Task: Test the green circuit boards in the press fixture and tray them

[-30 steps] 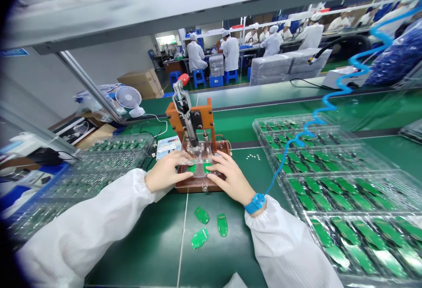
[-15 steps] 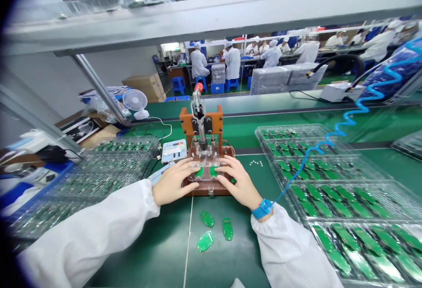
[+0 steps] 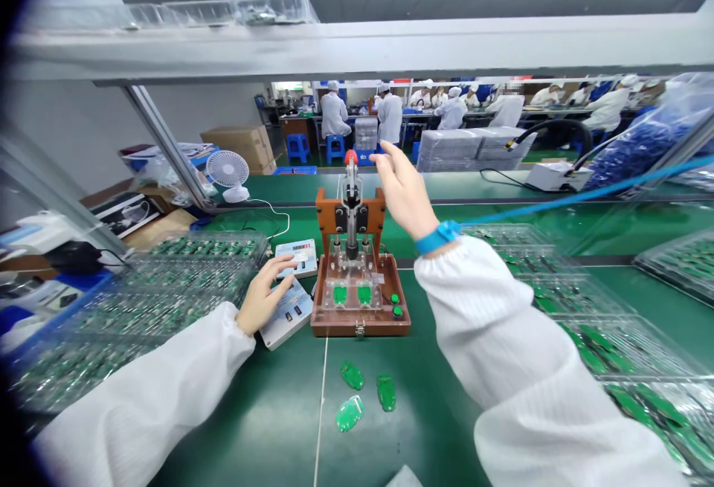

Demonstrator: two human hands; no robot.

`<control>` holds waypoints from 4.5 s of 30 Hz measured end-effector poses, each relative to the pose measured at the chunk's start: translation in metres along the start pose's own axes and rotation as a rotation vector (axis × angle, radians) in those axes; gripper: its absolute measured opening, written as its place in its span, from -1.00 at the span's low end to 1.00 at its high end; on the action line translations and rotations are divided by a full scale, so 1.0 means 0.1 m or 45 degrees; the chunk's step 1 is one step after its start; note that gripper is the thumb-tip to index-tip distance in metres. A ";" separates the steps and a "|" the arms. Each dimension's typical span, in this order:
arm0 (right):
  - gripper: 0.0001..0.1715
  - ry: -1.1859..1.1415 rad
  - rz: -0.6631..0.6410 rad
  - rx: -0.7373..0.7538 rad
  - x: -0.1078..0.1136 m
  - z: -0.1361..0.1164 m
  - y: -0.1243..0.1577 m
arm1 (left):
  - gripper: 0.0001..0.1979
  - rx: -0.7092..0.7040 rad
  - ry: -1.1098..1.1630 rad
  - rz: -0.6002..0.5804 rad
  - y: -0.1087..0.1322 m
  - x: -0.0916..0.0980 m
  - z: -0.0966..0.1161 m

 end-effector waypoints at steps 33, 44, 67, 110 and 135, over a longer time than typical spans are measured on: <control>-0.35 0.026 -0.096 0.425 -0.15 -0.93 1.27 | -0.76 0.189 0.114 0.023 0.01 -0.05 -0.21; -0.31 -0.327 -0.037 0.372 -0.28 -0.61 1.39 | -0.47 0.241 -0.165 -0.039 -0.04 0.01 -0.30; -0.28 -0.202 -0.004 0.506 -0.32 -0.69 1.43 | 0.35 0.222 -0.786 -1.069 -0.23 -0.43 -0.62; -0.32 -0.219 0.008 0.526 -0.31 -0.75 1.43 | 0.24 0.278 -0.564 -0.826 -0.27 -0.21 -0.60; -0.28 -0.251 0.018 0.406 -0.42 -0.59 1.55 | -0.62 0.619 0.536 0.328 -0.42 0.54 -1.03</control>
Point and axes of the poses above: each hand's wrist, its own y-axis away from the middle knuckle, its own x-axis out of the back of the hand, z = x × y, the point moved 8 cm from there along -y, towards the middle knuckle, and after that the axes turned 8 degrees about x, right-handed, at the moved point
